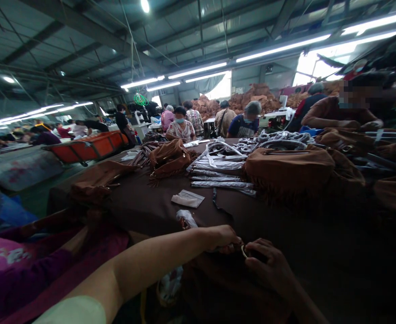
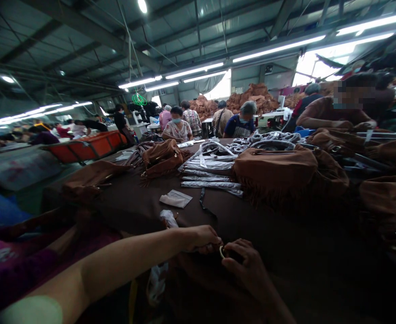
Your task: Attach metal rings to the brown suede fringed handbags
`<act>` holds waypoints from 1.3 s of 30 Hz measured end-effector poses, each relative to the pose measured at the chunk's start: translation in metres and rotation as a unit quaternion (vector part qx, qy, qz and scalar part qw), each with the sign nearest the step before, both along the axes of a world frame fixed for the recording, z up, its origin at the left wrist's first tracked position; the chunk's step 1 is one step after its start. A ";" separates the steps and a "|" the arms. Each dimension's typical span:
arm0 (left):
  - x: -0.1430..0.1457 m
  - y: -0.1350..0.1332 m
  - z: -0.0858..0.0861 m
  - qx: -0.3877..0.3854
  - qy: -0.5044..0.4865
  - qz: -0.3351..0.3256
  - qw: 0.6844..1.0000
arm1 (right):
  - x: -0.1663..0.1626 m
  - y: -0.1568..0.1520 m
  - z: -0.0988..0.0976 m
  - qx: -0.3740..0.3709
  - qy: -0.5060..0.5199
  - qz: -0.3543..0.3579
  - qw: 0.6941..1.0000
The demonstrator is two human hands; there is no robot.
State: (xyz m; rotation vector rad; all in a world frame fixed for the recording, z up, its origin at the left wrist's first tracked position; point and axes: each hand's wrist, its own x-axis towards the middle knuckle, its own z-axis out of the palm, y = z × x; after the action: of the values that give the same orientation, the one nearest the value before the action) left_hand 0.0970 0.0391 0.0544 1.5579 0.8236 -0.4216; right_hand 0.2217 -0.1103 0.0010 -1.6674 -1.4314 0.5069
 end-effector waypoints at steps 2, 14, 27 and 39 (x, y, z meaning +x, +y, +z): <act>-0.001 -0.003 -0.001 0.030 -0.002 -0.018 0.999 | 0.001 0.000 0.005 -0.014 0.004 0.011 1.000; -0.007 0.000 0.024 0.296 -0.053 -0.215 0.929 | -0.001 -0.004 -0.001 -0.017 -0.037 0.025 0.999; -0.003 0.017 0.030 0.018 0.002 -0.202 0.979 | -0.016 -0.012 -0.006 -0.007 -0.149 0.043 0.988; 0.010 0.029 0.027 0.008 -0.017 -0.191 0.981 | -0.020 -0.005 0.007 -0.025 -0.187 -0.002 0.982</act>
State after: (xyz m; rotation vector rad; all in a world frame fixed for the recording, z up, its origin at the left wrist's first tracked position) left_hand 0.1075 0.0680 0.0811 1.7366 0.5000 -0.6639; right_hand 0.2016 -0.1148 0.0075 -1.8764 -1.6920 0.2335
